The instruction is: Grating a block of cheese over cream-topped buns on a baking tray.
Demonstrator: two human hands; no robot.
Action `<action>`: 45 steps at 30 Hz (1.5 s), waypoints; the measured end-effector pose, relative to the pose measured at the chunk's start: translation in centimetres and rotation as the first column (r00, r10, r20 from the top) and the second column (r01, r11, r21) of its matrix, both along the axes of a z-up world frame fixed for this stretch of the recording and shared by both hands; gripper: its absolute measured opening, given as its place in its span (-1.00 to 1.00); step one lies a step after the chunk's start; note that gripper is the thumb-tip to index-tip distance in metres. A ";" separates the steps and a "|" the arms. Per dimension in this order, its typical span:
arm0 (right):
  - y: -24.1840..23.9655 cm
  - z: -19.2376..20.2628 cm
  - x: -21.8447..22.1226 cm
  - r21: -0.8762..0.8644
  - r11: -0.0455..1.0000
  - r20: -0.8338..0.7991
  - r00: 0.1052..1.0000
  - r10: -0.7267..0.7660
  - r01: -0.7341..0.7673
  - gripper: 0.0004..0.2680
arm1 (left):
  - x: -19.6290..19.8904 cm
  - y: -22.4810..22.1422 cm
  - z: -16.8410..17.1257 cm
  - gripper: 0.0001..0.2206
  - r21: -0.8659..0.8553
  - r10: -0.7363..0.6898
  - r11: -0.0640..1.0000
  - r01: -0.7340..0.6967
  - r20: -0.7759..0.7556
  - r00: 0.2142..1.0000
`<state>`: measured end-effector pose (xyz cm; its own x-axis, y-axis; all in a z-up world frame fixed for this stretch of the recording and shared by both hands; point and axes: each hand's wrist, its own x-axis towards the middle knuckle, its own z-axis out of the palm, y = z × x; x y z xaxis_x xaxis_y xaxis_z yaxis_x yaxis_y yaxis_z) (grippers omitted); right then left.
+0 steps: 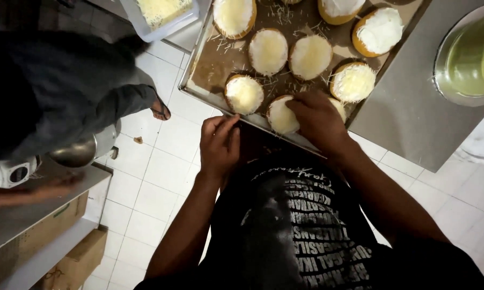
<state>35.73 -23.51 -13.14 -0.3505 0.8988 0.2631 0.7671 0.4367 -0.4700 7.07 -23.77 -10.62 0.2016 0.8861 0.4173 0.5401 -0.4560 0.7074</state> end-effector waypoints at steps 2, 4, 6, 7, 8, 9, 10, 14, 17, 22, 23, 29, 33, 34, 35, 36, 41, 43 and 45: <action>-0.9 -1.4 1.2 0.107 0.994 -0.022 1.000 0.003 -0.001 -0.86 | 0.2 -0.2 0.6 -0.73 -0.036 -0.009 0.999 0.010 0.015 1.000; -2.4 -3.0 1.3 0.097 0.995 -0.040 0.999 0.015 -0.011 -0.86 | 0.4 -0.2 0.2 -0.74 -0.018 -0.008 1.000 0.008 0.006 1.000; -3.9 -4.2 1.4 0.091 0.996 -0.059 0.998 0.022 -0.016 -0.87 | 0.6 -0.2 -0.1 -0.74 0.004 -0.012 1.000 0.012 -0.003 1.000; -4.7 -4.5 1.4 0.083 0.996 -0.085 0.995 0.044 -0.037 -0.88 | 0.7 -0.2 -0.1 -0.74 0.003 -0.004 1.000 0.004 -0.005 1.000; -5.4 -4.9 1.4 0.079 0.995 -0.110 0.992 0.066 -0.057 -0.88 | 0.8 0.0 -0.1 -0.73 0.005 0.002 1.000 -0.002 -0.006 1.000; -5.3 -3.6 0.6 0.082 0.995 -0.111 0.992 0.057 -0.048 -0.88 | 0.9 0.1 -0.1 -0.73 0.008 -0.007 1.000 0.007 -0.007 1.000; -5.2 -2.3 -0.2 0.093 0.992 -0.162 0.981 0.105 -0.091 -0.86 | 1.1 0.2 -0.2 -0.76 -0.008 0.015 1.000 -0.015 -0.014 1.000; -3.1 2.6 -2.1 0.272 0.952 -0.174 0.966 0.192 -0.140 -0.84 | 3.3 2.4 1.6 -0.78 0.179 0.074 0.979 -0.093 0.112 0.991; -3.7 2.1 -1.2 0.216 0.973 -0.281 0.949 0.144 -0.084 -0.78 | 5.1 5.9 2.8 -0.74 0.260 0.064 0.958 -0.125 0.229 0.971; -4.4 6.1 2.1 -0.155 0.972 -0.381 0.898 -0.221 0.174 -0.84 | 4.6 14.1 6.5 -0.86 0.300 0.100 0.929 -0.215 0.357 0.929; -4.5 6.8 3.0 -0.214 0.945 -0.390 0.865 -0.315 0.248 -0.90 | 3.8 16.1 7.8 -0.92 0.356 0.143 0.892 -0.280 0.366 0.920; -6.4 7.5 4.7 -0.296 0.879 -0.393 0.791 -0.468 0.373 -0.86 | -16.7 26.8 -10.6 -0.60 -0.002 0.717 0.554 -0.832 0.509 0.477; -7.1 7.1 4.8 -0.255 0.881 -0.379 0.798 -0.469 0.398 -0.86 | -20.3 23.1 -11.0 -0.65 -0.210 0.935 0.342 -0.916 0.170 0.310; -6.9 7.3 4.6 -0.212 0.892 -0.377 0.809 -0.451 0.398 -0.86 | -22.7 22.8 -12.8 -0.61 -0.147 0.914 0.375 -0.915 0.225 0.339; -6.8 7.5 4.3 -0.168 0.902 -0.374 0.821 -0.432 0.398 -0.86 | -25.1 22.5 -14.5 -0.58 -0.082 0.887 0.405 -0.911 0.278 0.369; -6.6 7.6 4.1 -0.171 0.898 -0.374 0.817 -0.439 0.405 -0.86 | -26.2 22.4 -14.6 -0.58 -0.082 0.885 0.412 -0.907 0.275 0.377; -5.3 6.8 2.5 -0.257 0.825 -0.267 0.783 -0.562 0.504 -0.87 | -33.8 25.1 -16.8 -0.50 -0.023 0.910 0.362 -0.932 0.227 0.348; -4.0 7.9 1.2 -0.252 0.796 -0.246 0.759 -0.602 0.550 -0.88 | -33.2 26.4 -15.4 -0.45 0.036 0.826 0.541 -0.840 0.165 0.539; -1.8 8.6 -0.8 -0.246 0.767 -0.233 0.732 -0.641 0.593 -0.88 | -30.9 28.1 -11.8 -0.29 0.089 0.704 0.699 -0.710 0.091 0.704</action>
